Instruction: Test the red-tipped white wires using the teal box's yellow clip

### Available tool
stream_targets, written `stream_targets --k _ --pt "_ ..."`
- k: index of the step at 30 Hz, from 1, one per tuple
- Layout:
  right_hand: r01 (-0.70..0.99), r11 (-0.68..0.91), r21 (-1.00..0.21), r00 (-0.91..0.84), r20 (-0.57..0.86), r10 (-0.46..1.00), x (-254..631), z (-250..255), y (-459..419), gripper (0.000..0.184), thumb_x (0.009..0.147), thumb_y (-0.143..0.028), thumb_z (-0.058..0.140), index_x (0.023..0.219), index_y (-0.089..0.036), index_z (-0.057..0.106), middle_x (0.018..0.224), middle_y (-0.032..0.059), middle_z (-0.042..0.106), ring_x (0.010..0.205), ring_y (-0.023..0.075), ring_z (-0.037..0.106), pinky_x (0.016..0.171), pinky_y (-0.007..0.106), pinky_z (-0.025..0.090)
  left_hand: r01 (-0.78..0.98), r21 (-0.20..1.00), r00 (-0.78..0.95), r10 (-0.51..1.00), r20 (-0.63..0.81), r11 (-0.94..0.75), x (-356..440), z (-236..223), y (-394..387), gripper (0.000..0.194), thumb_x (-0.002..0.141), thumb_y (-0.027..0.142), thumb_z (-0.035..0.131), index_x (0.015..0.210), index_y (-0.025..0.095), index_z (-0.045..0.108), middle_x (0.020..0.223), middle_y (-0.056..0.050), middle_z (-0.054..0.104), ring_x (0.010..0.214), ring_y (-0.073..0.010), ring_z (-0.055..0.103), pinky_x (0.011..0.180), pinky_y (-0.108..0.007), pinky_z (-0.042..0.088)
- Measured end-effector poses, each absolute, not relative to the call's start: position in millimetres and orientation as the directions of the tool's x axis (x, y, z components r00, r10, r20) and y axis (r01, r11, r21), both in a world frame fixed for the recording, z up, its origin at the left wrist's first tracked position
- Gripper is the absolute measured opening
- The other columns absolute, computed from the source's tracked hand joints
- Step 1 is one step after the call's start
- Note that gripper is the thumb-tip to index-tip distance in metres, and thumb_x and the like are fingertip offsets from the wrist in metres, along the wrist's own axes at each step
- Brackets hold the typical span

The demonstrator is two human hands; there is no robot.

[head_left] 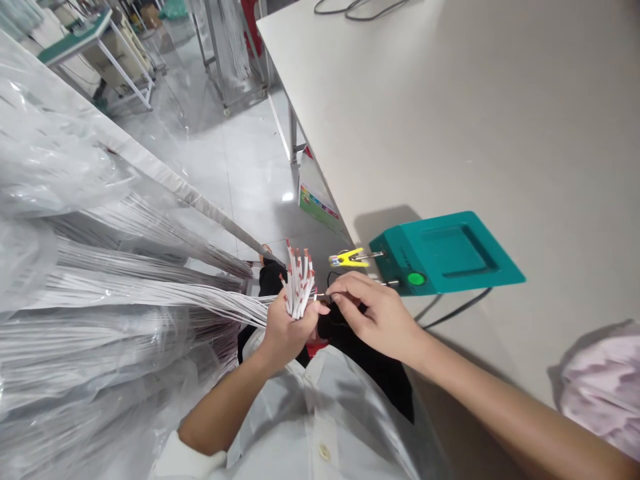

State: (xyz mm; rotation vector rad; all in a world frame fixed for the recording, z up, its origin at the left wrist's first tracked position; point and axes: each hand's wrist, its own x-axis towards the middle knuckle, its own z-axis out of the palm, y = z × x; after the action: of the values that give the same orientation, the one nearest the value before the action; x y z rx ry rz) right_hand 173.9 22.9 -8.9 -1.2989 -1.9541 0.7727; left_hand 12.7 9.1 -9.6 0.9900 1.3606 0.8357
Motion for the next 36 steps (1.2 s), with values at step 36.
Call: stream_targets --k 36 --pt "0.812 0.575 0.101 -0.582 0.078 0.809 215.4 19.7 87.5 0.014 0.078 -0.011 0.053 0.068 -0.017 0.062 0.075 0.0065 0.068 0.084 0.0233 0.059 0.092 0.049 0.026 -0.070 0.946 0.164 0.939 -0.301 0.315 35.7 -28.6 57.8 0.050 0.078 0.032 0.058 0.122 0.009 0.053 0.079 -0.012 0.072 0.032 -0.0023 0.038 0.032 -0.018 0.029"
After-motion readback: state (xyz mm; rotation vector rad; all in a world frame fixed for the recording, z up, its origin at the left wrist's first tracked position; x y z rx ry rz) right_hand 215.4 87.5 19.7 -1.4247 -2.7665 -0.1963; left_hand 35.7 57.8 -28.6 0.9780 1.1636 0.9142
